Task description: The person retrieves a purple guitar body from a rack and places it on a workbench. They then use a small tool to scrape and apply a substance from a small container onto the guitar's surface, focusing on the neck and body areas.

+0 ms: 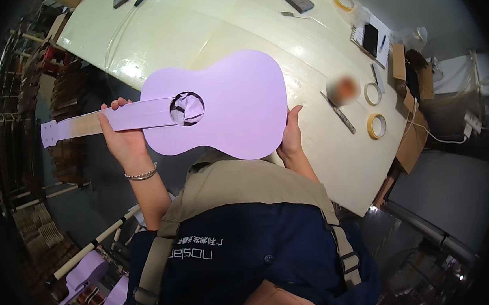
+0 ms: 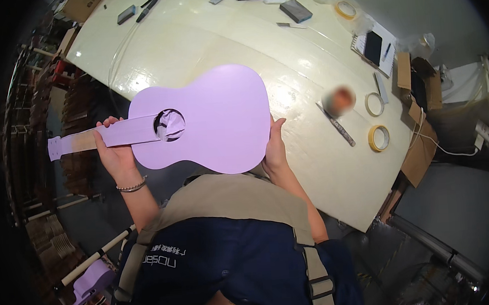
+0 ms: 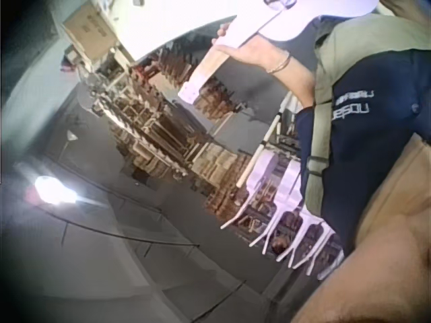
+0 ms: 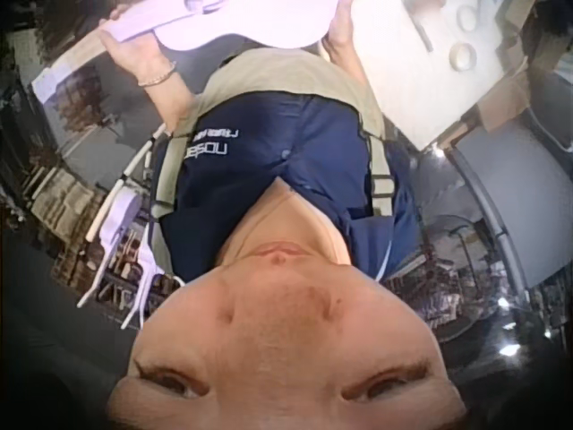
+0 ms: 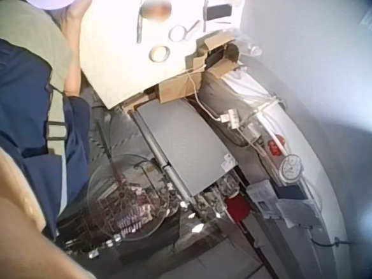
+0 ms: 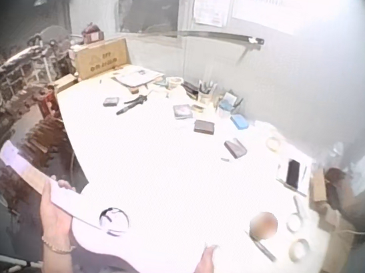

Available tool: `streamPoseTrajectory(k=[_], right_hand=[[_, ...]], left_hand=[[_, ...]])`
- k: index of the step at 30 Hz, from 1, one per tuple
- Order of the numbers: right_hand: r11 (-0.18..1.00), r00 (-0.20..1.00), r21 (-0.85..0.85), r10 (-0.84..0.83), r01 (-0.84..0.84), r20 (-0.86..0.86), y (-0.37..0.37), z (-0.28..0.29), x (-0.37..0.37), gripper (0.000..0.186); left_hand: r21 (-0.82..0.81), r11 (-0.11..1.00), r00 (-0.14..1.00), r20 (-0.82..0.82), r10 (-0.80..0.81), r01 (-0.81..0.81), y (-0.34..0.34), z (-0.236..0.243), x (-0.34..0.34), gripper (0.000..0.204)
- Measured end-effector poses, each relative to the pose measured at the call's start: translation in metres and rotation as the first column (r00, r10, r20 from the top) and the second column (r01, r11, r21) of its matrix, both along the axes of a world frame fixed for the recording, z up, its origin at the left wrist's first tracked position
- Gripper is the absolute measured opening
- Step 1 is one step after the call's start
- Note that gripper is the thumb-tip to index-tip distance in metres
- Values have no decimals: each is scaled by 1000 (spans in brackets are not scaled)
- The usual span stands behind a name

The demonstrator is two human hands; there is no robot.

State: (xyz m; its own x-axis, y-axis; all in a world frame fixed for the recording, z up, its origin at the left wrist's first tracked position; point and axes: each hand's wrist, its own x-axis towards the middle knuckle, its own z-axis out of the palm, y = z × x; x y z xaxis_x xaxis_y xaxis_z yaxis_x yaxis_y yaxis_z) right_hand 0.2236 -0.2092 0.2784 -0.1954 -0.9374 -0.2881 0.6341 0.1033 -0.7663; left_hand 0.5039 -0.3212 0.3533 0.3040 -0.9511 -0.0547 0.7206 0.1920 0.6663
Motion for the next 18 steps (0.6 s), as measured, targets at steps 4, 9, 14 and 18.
streamPoseTrajectory(k=[4,9,14,18], right_hand=[[999,999,11,-31,31,-37,-6,10,1,77],[999,999,31,-11,13,-42,-7,23,-2,77],[997,999,71,27,-24,-43,-10,28,-10,78],[998,999,64,6,-3,-48,-10,32,-15,77]], left_hand=[[20,996,995,-49,-82,83,-19,-14,9,22],[53,986,982,-112,-151,158,-40,-30,19,22],[93,976,974,-132,-185,198,-54,-39,16,22],[108,968,969,-128,-212,226,-60,-34,7,21]])
